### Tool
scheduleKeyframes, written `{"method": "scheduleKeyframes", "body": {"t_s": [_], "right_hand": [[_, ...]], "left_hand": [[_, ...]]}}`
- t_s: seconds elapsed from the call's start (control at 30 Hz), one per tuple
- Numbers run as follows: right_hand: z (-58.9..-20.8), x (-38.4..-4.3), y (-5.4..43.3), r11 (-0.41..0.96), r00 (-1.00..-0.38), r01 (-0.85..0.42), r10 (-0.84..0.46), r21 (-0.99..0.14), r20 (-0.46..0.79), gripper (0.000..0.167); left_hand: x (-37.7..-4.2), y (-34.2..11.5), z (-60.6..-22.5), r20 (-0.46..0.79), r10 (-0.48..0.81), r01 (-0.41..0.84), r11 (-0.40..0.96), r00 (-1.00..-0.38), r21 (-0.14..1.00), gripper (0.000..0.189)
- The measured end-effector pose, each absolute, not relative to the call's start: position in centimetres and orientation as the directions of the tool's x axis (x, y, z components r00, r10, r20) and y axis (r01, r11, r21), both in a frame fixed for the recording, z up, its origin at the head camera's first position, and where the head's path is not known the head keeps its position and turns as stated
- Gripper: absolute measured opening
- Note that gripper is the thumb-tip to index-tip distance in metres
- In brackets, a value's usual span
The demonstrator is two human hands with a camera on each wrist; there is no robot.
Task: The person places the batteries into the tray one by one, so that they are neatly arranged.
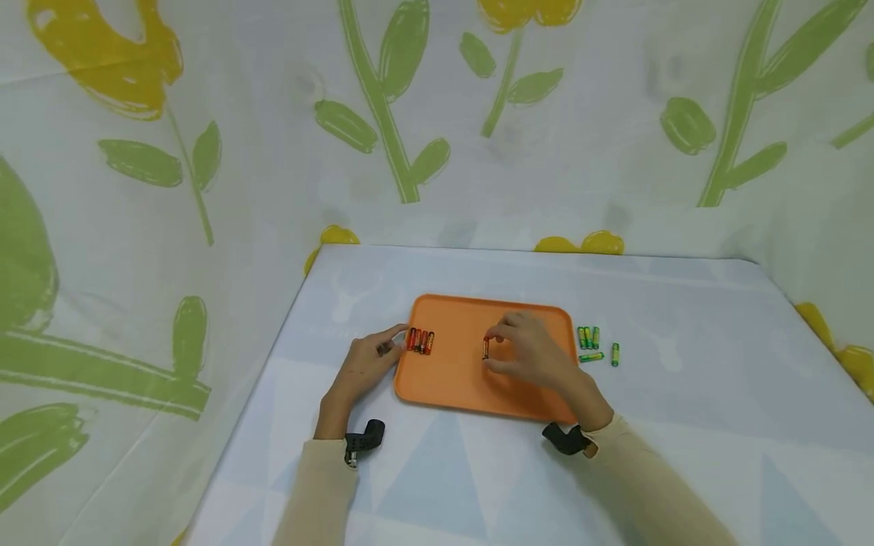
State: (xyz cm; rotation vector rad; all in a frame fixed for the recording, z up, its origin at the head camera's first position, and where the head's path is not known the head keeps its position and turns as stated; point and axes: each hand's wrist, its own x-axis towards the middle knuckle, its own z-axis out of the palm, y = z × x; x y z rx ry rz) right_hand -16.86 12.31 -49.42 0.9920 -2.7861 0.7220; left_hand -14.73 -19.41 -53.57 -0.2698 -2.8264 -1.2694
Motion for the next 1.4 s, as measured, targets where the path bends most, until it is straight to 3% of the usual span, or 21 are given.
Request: {"method": "scheduleKeyframes", "body": {"t_s": [0.57, 1.4], "right_hand": [[-50.4, -18.4, 7.4, 0.718, -0.813, -0.568, -0.564, -0.401, 0.142, 0.036], [-51.4, -19.1, 4.1, 0.754, -0.840, -0.532, -0.527, -0.385, 0.131, 0.043]], "left_hand": [[-14.8, -19.6, -53.4, 0.115, 0.158, 0.190, 0.644, -0.981, 0.741, 0.041], [-14.8, -19.3, -53.6, 0.096, 0.134, 0.162, 0.673, -0.986, 0.722, 0.040]]}}
